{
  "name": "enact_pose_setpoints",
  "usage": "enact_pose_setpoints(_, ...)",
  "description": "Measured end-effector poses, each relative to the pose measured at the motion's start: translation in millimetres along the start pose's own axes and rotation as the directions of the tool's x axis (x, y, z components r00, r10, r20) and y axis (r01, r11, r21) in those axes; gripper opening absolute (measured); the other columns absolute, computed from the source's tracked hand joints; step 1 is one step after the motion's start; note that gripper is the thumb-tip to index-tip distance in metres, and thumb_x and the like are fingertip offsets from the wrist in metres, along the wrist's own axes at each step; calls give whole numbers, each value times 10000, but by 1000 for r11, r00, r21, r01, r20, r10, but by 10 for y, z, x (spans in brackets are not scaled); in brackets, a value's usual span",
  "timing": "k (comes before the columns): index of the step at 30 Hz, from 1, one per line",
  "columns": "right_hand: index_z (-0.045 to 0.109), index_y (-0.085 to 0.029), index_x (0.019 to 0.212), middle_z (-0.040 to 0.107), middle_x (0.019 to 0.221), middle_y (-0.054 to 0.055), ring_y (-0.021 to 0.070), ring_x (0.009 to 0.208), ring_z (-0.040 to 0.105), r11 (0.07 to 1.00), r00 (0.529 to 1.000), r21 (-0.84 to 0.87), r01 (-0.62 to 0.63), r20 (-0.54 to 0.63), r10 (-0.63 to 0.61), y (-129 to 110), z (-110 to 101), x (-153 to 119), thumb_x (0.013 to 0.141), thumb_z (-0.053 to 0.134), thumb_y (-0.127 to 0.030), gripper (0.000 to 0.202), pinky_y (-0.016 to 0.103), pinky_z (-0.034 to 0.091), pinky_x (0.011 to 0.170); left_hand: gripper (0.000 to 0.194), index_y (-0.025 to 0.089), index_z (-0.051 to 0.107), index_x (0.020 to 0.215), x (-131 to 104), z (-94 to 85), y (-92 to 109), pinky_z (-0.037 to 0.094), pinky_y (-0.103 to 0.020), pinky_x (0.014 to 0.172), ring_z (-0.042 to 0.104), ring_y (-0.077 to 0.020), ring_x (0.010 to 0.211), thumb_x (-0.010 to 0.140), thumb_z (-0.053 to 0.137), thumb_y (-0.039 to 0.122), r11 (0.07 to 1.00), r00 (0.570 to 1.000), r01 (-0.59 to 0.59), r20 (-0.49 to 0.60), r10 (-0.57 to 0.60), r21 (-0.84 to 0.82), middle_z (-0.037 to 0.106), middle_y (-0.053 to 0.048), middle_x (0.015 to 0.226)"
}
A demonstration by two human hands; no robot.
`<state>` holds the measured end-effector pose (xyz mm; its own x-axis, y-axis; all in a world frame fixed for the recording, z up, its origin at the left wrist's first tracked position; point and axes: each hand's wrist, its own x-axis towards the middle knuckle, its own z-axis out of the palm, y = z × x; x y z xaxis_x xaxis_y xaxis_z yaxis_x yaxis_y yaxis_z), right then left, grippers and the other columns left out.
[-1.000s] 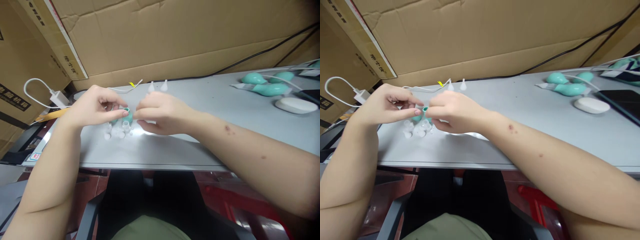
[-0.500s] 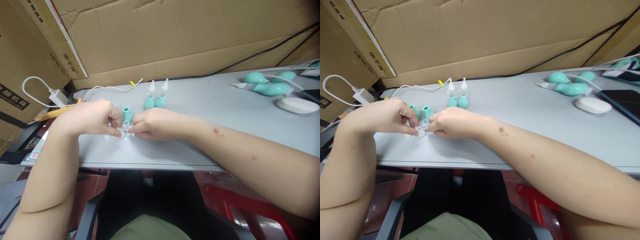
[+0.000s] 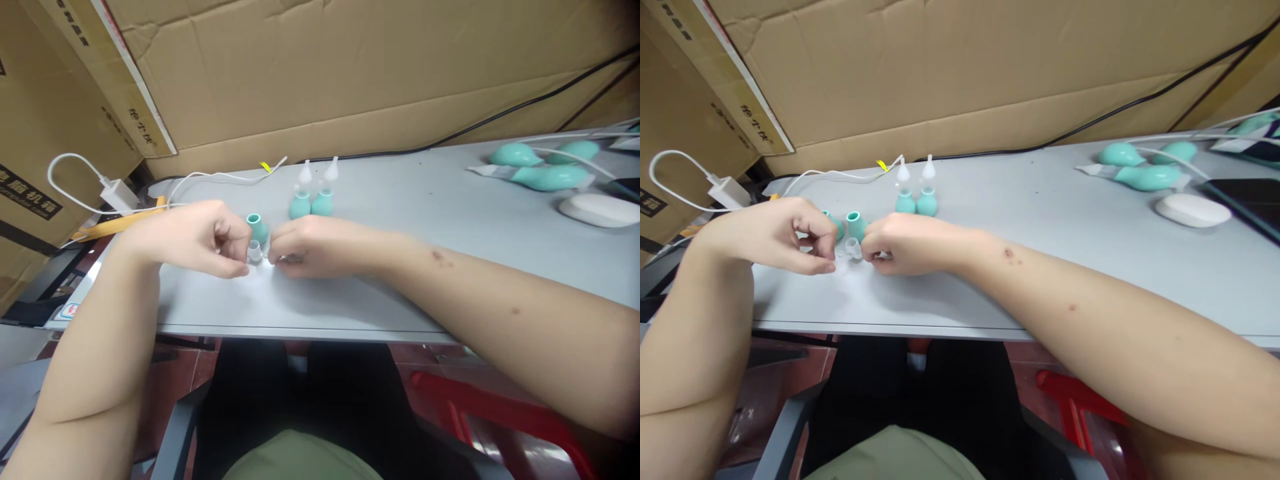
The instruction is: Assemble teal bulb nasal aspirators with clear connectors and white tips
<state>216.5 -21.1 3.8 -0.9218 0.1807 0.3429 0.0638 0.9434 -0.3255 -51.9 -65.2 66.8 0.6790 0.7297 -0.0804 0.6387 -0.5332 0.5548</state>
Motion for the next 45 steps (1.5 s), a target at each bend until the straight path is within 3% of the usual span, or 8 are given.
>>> enact_pose_setpoints(4, 740, -201, 878, 718, 827, -6, 125, 738, 628, 990, 945, 132, 42, -328, 4, 94, -73, -53, 906, 669, -21, 196, 272, 507, 711, 388, 212, 708, 705, 99, 27, -48, 579, -241, 501, 725, -153, 523, 854, 1007, 410, 932, 977, -138, -202, 72, -336, 780, -31, 636)
enact_pose_setpoints(8, 766, -224, 878, 756, 847, -3, 136, 747, 656, 947, 845, 320, 4, -507, 168, 160, -132, -65, 903, 777, -118, 109, 291, 565, 720, 456, 183, 671, 689, 257, 122, -134, 606, -212, 489, 793, -166, 575, 803, 1063, 387, 860, 851, -280, -524, 18, -426, 844, -67, 748)
enact_pose_setpoints(11, 784, -233, 862, 766, 854, 5, 148, 762, 670, 888, 779, 460, -18, -550, 301, 178, -118, -33, 886, 840, -164, 91, 306, 597, 727, 444, 181, 660, 678, 337, 179, -190, 622, -222, 499, 811, -178, 607, 763, 1067, 335, 872, 779, -287, -626, -29, -397, 844, -57, 759)
enact_pose_setpoints(19, 846, -227, 905, 817, 867, 19, 180, 818, 750, 752, 715, 659, -16, -519, 469, 136, -45, 42, 818, 962, -227, 145, 315, 653, 739, 339, 162, 762, 717, 374, 226, -269, 655, -231, 551, 791, -148, 624, 757, 1066, 307, 894, 817, -279, -576, 30, -350, 896, -90, 877)
enact_pose_setpoints(24, 882, -219, 903, 854, 908, 32, 192, 836, 779, 764, 696, 645, -29, -535, 478, 124, -51, 35, 815, 993, -258, 147, 342, 685, 780, 330, 165, 792, 737, 409, 246, -314, 679, -236, 598, 843, -177, 720, 780, 1073, 332, 898, 781, -336, -617, 97, -284, 898, -78, 899)
enact_pose_setpoints(31, 893, -219, 907, 885, 958, 43, 224, 943, 835, 746, 658, 665, -27, -550, 514, 142, -44, 65, 835, 986, -236, 119, 373, 731, 882, 474, 216, 916, 1239, 457, 279, -362, 691, -256, 598, 819, -167, 641, 810, 1071, 348, 881, 766, -376, -631, 122, -286, 877, -25, 839)
enact_pose_setpoints(37, 889, -216, 877, 873, 922, 40, 199, 877, 814, 716, 656, 697, -24, -529, 538, 141, -60, 68, 806, 1017, -230, 147, 350, 724, 838, 225, 222, 954, 1138, 466, 300, -339, 700, -268, 662, 840, -185, 717, 943, 973, 332, 895, 739, -409, -642, 207, -181, 868, -46, 827)
enact_pose_setpoints(45, 873, -225, 821, 843, 844, 19, 178, 798, 773, 713, 675, 698, -66, -495, 548, 128, -67, 64, 794, 1019, -228, 148, 337, 691, 784, 232, 212, 945, 1147, 468, 311, -386, 652, -234, 644, 812, -163, 723, 917, 927, 222, 902, 752, -398, -623, 216, -167, 866, -50, 852)
